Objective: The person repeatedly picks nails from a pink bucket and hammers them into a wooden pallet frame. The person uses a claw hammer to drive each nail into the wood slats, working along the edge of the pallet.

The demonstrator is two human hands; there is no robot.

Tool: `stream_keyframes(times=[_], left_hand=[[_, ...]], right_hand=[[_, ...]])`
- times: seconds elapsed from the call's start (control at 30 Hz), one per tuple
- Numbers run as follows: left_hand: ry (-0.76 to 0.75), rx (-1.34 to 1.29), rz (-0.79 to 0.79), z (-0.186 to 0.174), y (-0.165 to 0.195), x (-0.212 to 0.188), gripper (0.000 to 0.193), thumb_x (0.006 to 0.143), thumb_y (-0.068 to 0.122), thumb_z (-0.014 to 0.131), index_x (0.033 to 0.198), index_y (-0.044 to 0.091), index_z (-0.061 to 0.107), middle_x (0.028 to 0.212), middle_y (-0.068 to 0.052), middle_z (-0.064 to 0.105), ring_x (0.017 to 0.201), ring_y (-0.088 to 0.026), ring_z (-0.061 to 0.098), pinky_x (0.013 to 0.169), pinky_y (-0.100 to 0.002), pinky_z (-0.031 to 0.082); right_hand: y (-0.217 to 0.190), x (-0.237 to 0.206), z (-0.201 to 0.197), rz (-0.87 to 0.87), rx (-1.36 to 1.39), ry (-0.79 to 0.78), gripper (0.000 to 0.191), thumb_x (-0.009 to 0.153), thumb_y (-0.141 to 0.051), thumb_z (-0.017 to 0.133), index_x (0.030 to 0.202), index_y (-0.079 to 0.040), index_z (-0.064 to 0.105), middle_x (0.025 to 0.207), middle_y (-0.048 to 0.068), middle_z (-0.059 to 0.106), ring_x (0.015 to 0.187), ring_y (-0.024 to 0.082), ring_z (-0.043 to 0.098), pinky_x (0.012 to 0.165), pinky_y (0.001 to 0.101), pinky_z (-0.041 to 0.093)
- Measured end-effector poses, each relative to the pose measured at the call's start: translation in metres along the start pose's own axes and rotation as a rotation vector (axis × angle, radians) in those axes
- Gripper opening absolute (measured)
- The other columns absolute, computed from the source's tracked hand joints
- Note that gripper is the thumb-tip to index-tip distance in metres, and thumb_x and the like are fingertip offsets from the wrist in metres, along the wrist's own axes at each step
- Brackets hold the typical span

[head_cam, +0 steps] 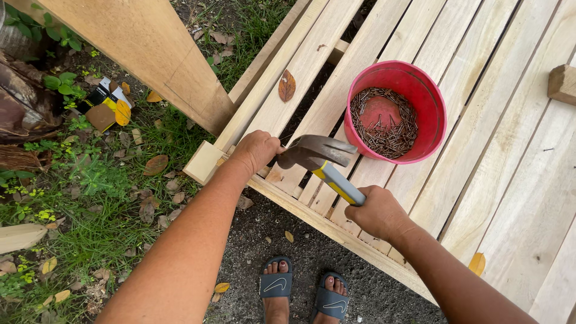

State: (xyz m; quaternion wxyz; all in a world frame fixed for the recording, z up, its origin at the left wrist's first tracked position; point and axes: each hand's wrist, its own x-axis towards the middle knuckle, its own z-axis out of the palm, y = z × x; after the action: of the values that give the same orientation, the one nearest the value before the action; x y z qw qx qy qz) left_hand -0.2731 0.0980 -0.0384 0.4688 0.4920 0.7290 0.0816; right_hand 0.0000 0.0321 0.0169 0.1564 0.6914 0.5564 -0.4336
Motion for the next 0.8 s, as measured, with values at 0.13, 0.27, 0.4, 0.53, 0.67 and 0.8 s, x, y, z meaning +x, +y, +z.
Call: stream_keyframes(times=[0.13,0.27,0.4,0.53,0.67,0.8], left_hand=[[-0.003,0.026,0.006,-0.002,0.000,0.001,0.044,0.080,0.038,0.064,0.091,-0.004,0.074,0.094,-0.024,0.072,0.092,-0.035,0.067,0.092,-0.044,0.049],[0.006,-0.059,0.012,-0.001,-0.003,0.002,0.042,0.081,0.035,0.059,0.094,-0.002,0.076,0.096,-0.024,0.073,0.092,-0.035,0.067,0.090,-0.045,0.050],[-0.011,-0.070,0.017,0.002,-0.011,0.008,0.040,0.079,0.034,0.060,0.093,0.002,0.079,0.098,-0.023,0.074,0.095,-0.034,0.068,0.091,-0.045,0.050],[0.030,0.027,0.076,0.005,-0.017,0.013,0.042,0.081,0.038,0.067,0.088,-0.002,0.079,0.099,-0.025,0.075,0.096,-0.037,0.068,0.095,-0.043,0.050],[0.043,-0.035,0.104,0.004,-0.015,0.011,0.039,0.084,0.037,0.066,0.092,0.002,0.081,0.099,-0.018,0.077,0.092,-0.030,0.071,0.093,-0.039,0.053],[0.082,-0.217,0.325,0.007,0.011,0.006,0.029,0.085,0.029,0.068,0.090,0.006,0.084,0.094,-0.012,0.077,0.088,-0.021,0.070,0.087,-0.034,0.053]], right_hand=[[-0.007,0.005,0.001,-0.032,-0.175,0.010,0.036,0.083,-0.027,0.069,0.113,-0.008,0.077,0.092,0.016,0.078,0.084,0.027,0.075,0.092,0.0392,0.057],[-0.003,-0.002,-0.013,-0.020,-0.091,-0.010,0.037,0.082,-0.026,0.071,0.114,-0.007,0.078,0.092,0.018,0.080,0.084,0.028,0.077,0.090,0.0395,0.060],[-0.009,-0.010,-0.005,-0.005,-0.069,0.004,0.038,0.084,-0.025,0.071,0.116,-0.006,0.076,0.096,0.018,0.079,0.086,0.028,0.077,0.093,0.0382,0.059],[-0.011,-0.004,-0.003,0.033,-0.195,0.016,0.036,0.086,-0.027,0.067,0.120,-0.017,0.076,0.100,0.012,0.078,0.091,0.026,0.076,0.093,0.0404,0.059],[0.017,-0.004,-0.018,0.072,-0.284,0.126,0.031,0.089,-0.034,0.066,0.117,-0.025,0.077,0.100,0.008,0.078,0.093,0.028,0.074,0.093,0.0418,0.058],[0.057,-0.001,-0.039,0.110,-0.289,0.279,0.025,0.090,-0.036,0.065,0.110,-0.028,0.078,0.095,0.008,0.078,0.090,0.031,0.073,0.087,0.0439,0.059]])
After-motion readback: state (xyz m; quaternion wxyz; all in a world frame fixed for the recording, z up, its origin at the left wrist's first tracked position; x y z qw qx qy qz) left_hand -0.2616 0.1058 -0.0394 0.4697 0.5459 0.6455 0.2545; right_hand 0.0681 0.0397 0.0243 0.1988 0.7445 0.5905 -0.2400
